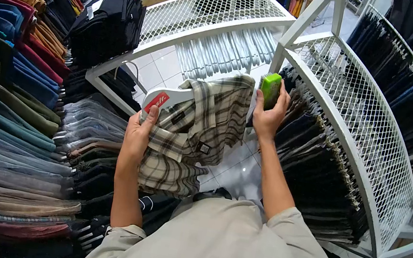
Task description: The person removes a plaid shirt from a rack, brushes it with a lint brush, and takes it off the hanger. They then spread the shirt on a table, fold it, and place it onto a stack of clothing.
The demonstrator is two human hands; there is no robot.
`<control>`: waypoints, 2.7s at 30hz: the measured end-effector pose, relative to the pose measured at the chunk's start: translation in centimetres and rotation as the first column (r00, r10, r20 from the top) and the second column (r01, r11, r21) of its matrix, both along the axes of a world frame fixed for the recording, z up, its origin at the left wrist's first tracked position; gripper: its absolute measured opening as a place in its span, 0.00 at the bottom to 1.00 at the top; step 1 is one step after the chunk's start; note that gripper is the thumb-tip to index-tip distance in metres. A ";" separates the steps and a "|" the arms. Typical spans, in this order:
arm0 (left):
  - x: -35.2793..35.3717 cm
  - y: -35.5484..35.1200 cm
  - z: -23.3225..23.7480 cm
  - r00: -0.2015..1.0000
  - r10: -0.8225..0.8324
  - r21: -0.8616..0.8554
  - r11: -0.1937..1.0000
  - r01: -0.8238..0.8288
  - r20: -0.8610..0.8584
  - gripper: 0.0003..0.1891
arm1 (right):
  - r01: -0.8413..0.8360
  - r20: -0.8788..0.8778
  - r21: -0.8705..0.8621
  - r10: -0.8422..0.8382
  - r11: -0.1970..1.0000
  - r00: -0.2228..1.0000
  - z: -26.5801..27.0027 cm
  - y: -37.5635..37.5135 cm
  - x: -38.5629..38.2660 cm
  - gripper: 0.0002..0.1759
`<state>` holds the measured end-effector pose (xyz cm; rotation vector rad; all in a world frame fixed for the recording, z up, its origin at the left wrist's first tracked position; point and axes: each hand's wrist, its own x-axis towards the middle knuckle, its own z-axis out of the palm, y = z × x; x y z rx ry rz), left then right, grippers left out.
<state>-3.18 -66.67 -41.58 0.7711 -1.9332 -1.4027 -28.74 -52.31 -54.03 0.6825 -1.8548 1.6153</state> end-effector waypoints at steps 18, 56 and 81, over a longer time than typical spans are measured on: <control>-2.6 -1.7 1.2 0.998 -0.053 0.086 0.995 0.054 -0.023 0.36 | -0.304 -0.350 -0.005 0.283 0.953 0.893 6.2 -2.8 3.9 0.36; -8.6 -6.6 0.9 0.971 -0.073 0.173 0.978 0.114 -0.226 0.25 | -0.688 -0.337 0.061 0.664 0.723 0.668 3.4 -1.8 11.2 0.36; -9.6 -6.7 2.7 0.963 -0.099 -0.120 0.990 0.070 -0.252 0.23 | -0.779 -0.210 0.226 0.810 0.585 0.547 -2.2 -4.6 15.9 0.37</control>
